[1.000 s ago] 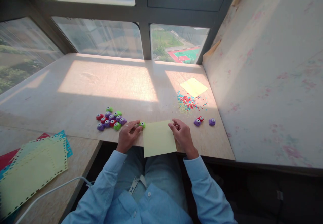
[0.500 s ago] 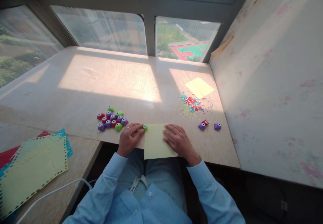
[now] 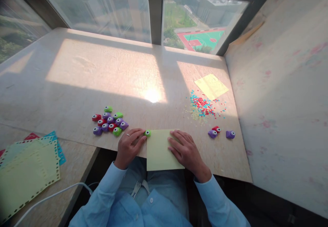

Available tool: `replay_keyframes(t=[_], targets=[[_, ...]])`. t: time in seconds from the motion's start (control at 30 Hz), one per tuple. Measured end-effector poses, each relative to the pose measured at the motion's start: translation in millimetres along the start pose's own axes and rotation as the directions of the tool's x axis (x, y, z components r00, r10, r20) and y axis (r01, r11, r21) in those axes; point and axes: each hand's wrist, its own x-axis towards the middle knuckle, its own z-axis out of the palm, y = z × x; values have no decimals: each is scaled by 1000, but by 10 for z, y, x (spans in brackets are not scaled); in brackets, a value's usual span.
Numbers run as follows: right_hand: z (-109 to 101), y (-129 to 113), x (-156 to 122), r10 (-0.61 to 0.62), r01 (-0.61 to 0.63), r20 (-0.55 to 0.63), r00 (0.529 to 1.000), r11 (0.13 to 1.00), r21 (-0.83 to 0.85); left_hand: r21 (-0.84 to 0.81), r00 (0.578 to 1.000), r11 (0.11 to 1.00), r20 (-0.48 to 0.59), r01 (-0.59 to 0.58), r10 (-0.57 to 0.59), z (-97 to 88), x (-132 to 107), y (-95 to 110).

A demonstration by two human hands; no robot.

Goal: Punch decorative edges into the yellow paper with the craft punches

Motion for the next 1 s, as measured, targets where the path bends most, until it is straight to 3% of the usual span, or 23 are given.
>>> replay_keyframes(t=[0.67, 1.0], targets=[[-29, -21, 48, 15, -14, 18, 1000, 999, -51, 65, 992, 993, 78, 96, -101, -9, 109, 84], [39, 4, 61, 30, -26, 22, 999, 989, -144, 195, 979, 972, 127, 130, -156, 16, 273, 123]])
